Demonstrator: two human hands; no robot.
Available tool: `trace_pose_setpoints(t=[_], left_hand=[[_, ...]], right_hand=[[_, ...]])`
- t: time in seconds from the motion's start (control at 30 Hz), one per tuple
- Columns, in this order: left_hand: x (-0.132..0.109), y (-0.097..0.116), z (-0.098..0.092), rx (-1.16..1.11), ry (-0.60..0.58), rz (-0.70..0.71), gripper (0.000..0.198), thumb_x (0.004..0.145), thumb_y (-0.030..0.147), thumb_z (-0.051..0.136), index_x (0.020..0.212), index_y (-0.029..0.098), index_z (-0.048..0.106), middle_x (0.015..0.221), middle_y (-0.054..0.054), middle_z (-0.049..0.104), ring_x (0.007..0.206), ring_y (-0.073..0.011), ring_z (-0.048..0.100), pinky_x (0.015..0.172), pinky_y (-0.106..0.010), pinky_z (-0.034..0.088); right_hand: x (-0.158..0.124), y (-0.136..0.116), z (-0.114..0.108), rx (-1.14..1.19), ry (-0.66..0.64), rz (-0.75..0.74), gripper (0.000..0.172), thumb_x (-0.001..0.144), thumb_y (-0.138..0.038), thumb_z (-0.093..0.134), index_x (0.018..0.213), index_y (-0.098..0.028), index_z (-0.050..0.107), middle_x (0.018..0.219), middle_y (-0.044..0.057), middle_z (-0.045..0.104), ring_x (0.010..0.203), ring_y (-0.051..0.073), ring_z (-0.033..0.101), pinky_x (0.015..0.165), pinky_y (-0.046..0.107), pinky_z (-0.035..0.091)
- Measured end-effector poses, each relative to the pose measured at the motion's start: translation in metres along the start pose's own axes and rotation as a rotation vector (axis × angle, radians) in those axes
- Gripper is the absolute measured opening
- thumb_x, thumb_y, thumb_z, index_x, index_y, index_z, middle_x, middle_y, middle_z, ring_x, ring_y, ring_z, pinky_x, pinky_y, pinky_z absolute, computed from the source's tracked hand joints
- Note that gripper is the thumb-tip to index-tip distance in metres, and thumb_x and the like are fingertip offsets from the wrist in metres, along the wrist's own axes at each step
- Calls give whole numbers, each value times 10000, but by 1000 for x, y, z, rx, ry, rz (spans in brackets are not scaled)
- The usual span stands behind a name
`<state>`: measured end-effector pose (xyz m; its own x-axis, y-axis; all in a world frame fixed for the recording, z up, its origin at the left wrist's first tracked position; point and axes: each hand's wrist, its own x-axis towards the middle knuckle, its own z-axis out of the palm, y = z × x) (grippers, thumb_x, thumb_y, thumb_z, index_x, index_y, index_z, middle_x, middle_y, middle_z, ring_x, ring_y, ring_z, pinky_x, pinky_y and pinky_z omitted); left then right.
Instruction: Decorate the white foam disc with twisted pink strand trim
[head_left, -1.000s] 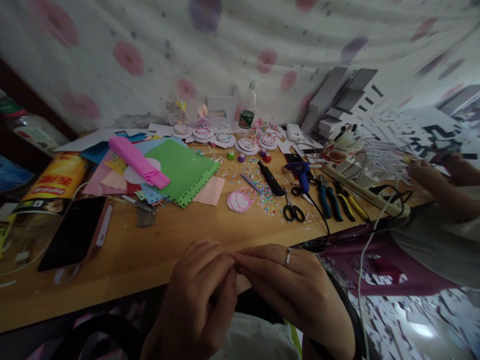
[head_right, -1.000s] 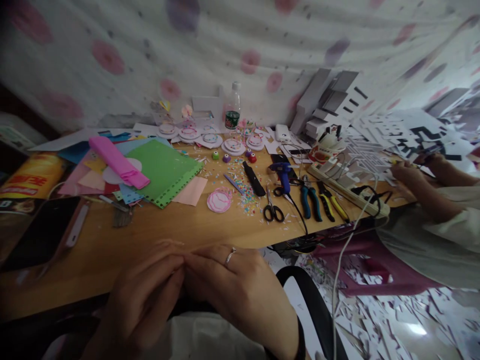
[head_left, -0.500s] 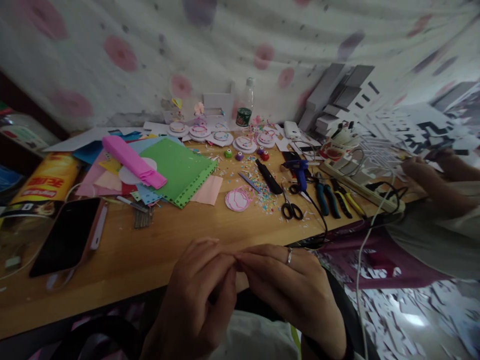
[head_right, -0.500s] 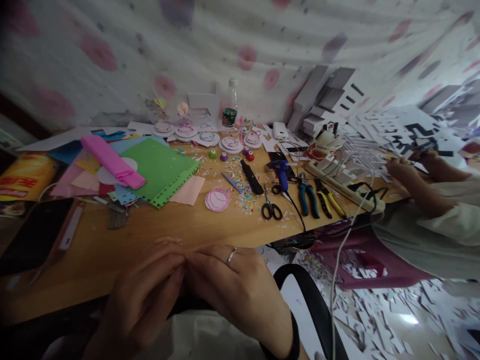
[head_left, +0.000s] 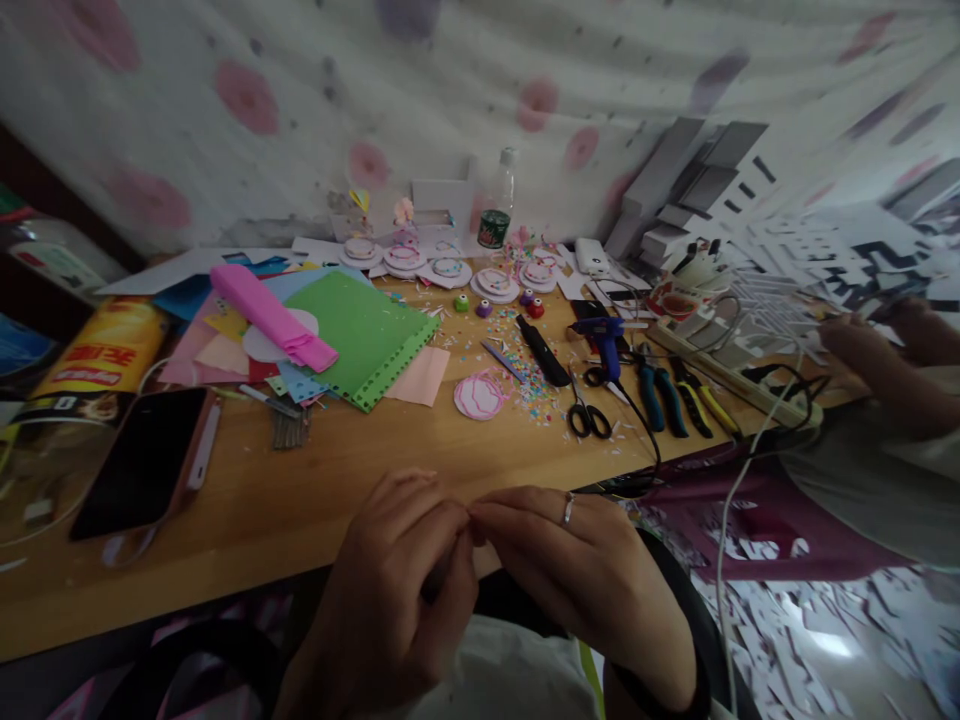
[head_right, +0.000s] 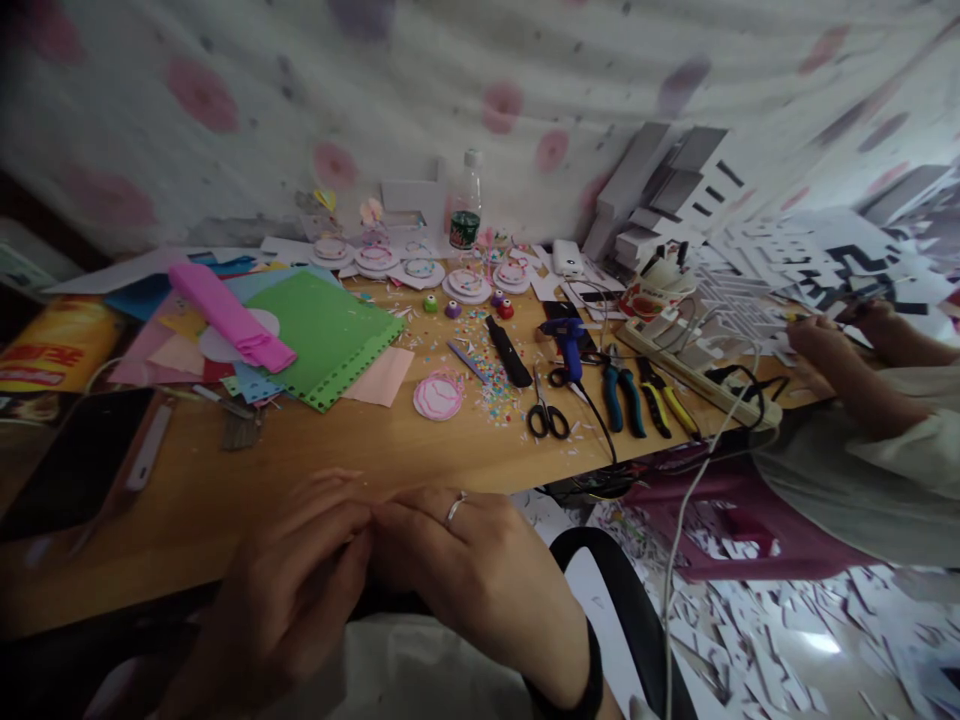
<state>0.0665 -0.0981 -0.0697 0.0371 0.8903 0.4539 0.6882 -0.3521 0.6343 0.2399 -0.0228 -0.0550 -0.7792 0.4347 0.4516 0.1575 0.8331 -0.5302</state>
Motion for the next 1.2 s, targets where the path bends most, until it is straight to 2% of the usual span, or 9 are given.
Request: trace_pose_setpoints(t=[0.13,0.4,0.57,0.77,0.83,0.9,1.0,1.1,1.2], left_hand=[[-1,0,0,-16,13,-14,197,885,90,450,751,177,564,706,-12,605,750,-163,603,862,-358,494],[-1,0,7,-76,-2,-30,243,878,73,447,717,171,599,667,0,570,688,-140,546,913,-353,476],[-3,-1,10,-120,30,-64,215,922,98,440,868,183,630,828,-15,673,848,-152,628,957,-332,469],[-6,-5,11,-187,36,-95,215,970,138,441,952,244,627,899,22,697,937,-137,659,933,-299,505],[-11,-7,13,-196,44,-138,224,987,158,446,1017,260,644,984,11,714,1004,-151,664,936,-315,515],[-15,-8,16,-177,68,-157,232,1000,183,452,1070,267,657,1049,-1,728,1048,-166,668,900,-316,533],[-13,-7,17,-127,105,-113,248,1003,182,454,1105,258,667,1074,-1,743,1058,-154,673,876,-285,539],[-6,-8,15,-49,131,30,253,983,128,463,1126,212,654,1074,-2,743,1044,-124,667,982,-256,487],[0,-10,15,39,123,149,273,970,82,451,1164,153,629,1105,-39,731,1066,-128,646,1071,-270,418]], right_hand=[[-2,3,1,46,1,4,237,1058,-137,449,1190,-142,646,1028,85,771,885,165,746,747,241,592],[-2,1,-2,25,-12,33,233,1075,-180,436,1119,-134,660,940,83,762,789,169,735,663,246,565],[-8,4,3,0,91,49,173,1056,-171,485,1113,-148,647,944,65,757,778,151,720,663,231,544],[-11,7,0,-37,284,140,131,967,-81,589,1026,-175,658,866,31,734,770,133,706,684,212,516],[-10,5,-2,-47,331,162,115,960,-93,577,916,-183,634,779,11,692,689,120,664,619,213,478],[-9,3,-2,-59,344,178,218,965,-118,542,763,-202,547,651,-30,579,558,97,555,525,222,391],[-7,-1,3,-49,267,200,271,976,-146,493,720,-220,448,599,-60,471,494,88,440,488,241,308],[-6,-4,8,-22,136,236,172,988,-161,474,826,-219,474,633,-62,509,517,96,467,502,244,310],[-5,-6,11,-32,55,243,154,1014,-188,435,871,-218,483,650,-51,544,530,110,501,509,251,317]])
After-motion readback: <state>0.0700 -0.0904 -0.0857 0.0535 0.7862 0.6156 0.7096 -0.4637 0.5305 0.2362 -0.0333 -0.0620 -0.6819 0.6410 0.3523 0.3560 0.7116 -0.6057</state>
